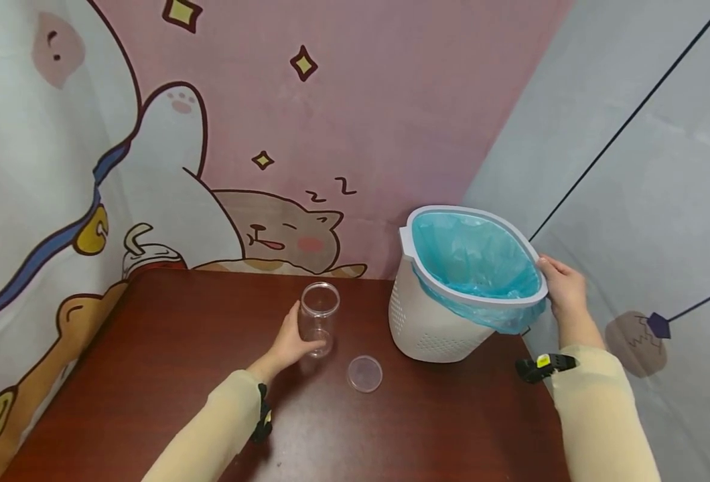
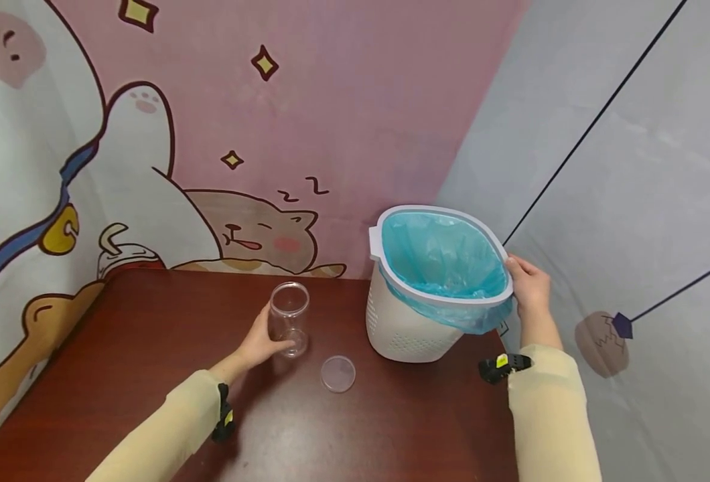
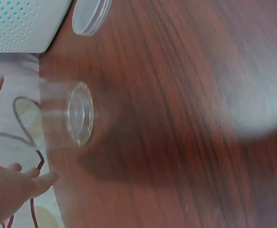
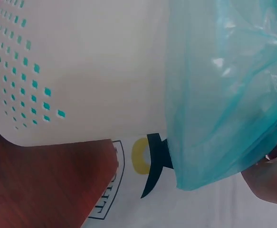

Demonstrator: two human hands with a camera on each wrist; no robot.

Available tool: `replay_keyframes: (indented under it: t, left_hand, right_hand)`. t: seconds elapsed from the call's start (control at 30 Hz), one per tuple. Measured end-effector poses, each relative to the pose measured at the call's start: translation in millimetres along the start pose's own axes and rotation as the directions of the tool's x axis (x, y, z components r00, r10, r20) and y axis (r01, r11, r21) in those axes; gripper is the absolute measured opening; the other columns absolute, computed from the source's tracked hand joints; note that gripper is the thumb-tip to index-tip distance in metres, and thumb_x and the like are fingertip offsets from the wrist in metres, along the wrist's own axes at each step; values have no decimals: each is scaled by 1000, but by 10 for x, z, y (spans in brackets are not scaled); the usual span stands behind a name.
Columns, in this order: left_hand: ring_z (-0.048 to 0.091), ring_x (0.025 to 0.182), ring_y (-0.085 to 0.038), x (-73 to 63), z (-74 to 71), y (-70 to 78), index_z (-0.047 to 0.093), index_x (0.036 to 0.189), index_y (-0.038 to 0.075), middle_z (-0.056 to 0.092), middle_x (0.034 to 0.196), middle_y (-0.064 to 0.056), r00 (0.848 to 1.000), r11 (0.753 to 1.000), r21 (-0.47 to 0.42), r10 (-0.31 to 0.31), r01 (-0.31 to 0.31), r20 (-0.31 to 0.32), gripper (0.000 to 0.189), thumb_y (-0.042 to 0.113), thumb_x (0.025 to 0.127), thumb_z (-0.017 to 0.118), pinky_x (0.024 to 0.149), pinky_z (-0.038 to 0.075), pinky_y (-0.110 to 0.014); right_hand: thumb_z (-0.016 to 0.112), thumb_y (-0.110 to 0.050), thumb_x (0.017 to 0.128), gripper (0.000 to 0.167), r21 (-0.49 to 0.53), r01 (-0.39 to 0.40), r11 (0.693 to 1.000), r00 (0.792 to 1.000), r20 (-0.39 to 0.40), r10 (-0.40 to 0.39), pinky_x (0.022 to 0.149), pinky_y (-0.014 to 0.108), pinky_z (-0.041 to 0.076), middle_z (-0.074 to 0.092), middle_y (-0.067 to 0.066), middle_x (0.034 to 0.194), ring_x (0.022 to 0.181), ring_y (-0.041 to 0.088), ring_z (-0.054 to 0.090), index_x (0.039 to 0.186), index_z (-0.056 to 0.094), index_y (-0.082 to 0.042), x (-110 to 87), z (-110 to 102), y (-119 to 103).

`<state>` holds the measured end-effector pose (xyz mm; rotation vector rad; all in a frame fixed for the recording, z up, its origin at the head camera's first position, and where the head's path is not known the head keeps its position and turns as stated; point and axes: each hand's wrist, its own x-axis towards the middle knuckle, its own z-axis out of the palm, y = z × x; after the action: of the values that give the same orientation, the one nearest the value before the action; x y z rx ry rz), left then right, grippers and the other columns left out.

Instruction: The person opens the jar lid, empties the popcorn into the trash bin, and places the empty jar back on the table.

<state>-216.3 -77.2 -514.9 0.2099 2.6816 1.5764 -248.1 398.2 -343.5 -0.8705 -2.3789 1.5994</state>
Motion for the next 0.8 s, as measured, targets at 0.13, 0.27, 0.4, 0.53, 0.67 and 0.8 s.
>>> replay_keyframes:
  t: [0.13,0.27,0.4,0.53,0.67,0.8]
  left_hand:
    - [18,138,-46,-23,-141,39,11,147,-4,18,151,-28,997,998,49,-40,36,68,99,29,78,74,108,23,-60]
    - [8,141,-45,-33,-421,139,8,149,1,12,154,-24,990,994,103,-61,49,125,90,42,88,60,111,15,-60]
    - [8,140,-47,-83,-759,265,12,149,1,13,153,-25,992,976,216,-8,-20,125,82,44,92,53,109,10,-64]
    - [8,140,-47,-153,-1053,413,21,147,3,19,152,-24,991,922,371,80,-115,108,78,46,91,54,106,2,-69]
    - [5,140,-48,-223,-1257,542,27,146,4,20,152,-23,981,848,493,162,-194,106,79,48,88,57,103,-4,-72]
    - [3,140,-49,-274,-1368,619,27,147,7,16,153,-22,971,780,579,211,-238,114,83,52,85,59,103,-4,-72]
  right_hand:
    - [24,-68,89,73,65,49,997,997,-63,-45,88,22,48,52,0,134,105,9,55,141,42,-21,126,-112,149]
    - [17,-69,89,76,71,93,993,988,-131,-83,61,10,43,59,-8,115,85,0,52,140,44,-18,115,-243,159]
    - [8,-58,96,70,-103,151,983,971,-170,-167,100,31,41,41,4,147,125,17,45,146,32,-17,-223,-241,-65]
    - [7,-49,99,62,-236,336,912,924,-105,-367,116,48,13,17,9,156,144,29,14,149,18,-15,-556,-242,-249]
    - [16,-41,102,59,-322,591,740,780,-8,-626,113,59,6,15,21,154,143,41,9,149,19,-7,-857,-141,-385]
    - [26,-41,101,59,-317,742,591,647,107,-755,107,68,-2,15,25,153,141,45,4,148,21,-5,-1114,42,-469]
